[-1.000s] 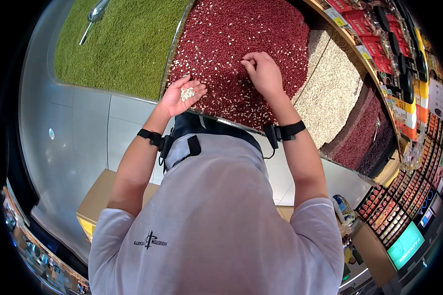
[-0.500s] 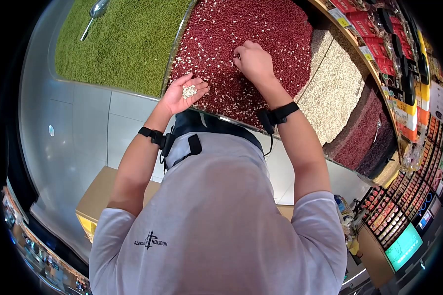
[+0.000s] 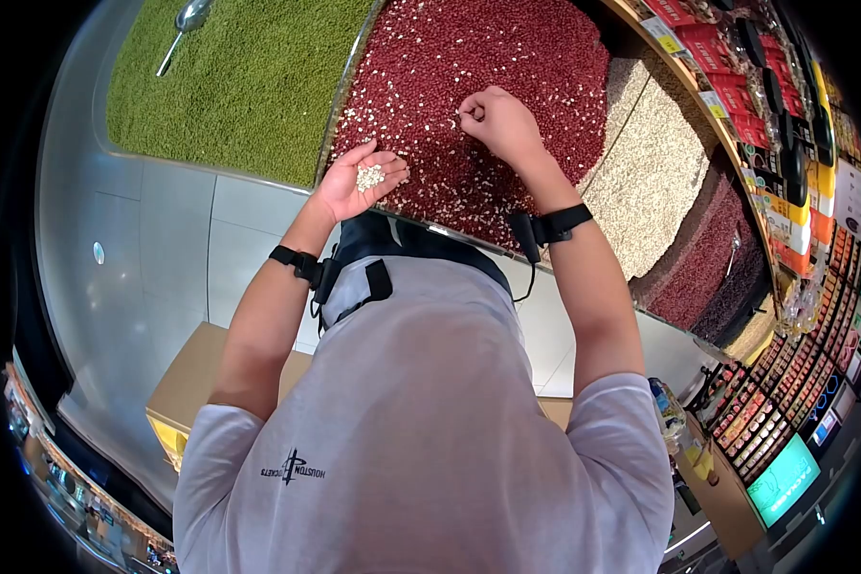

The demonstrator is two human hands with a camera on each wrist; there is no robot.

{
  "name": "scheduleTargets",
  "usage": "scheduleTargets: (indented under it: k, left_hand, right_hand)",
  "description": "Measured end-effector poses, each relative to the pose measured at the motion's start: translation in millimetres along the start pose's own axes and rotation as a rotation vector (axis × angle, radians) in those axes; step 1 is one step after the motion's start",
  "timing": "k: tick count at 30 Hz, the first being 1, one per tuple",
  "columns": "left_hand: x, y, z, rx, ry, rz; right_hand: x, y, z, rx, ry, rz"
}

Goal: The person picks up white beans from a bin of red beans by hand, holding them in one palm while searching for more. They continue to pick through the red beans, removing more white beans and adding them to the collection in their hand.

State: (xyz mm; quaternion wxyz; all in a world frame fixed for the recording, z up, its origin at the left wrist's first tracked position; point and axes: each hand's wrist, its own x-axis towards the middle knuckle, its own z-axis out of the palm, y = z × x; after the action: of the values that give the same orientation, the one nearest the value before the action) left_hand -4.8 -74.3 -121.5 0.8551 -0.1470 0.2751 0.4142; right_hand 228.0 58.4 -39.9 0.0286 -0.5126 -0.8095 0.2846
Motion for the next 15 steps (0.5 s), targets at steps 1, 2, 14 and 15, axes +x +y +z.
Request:
scheduleTargets:
  k: [1, 2, 14, 15]
  left_hand:
    - [0, 0, 0, 0.002, -0.009, 0.002]
    - [0, 0, 0, 0.002, -0.009, 0.000]
    - [3, -1, 7, 0.015, 0.064, 0.004]
    - [3, -1, 6, 0.017, 0.066, 0.002]
  right_hand:
    - [-3, 2, -2, 0.000, -0.001, 0.001]
    - [-7, 4, -4, 0.124, 0.008, 0.012]
    - [-20, 4, -6, -0.007, 0.150, -0.110]
    - [-17, 1, -2, -0.049, 0.137, -0.193]
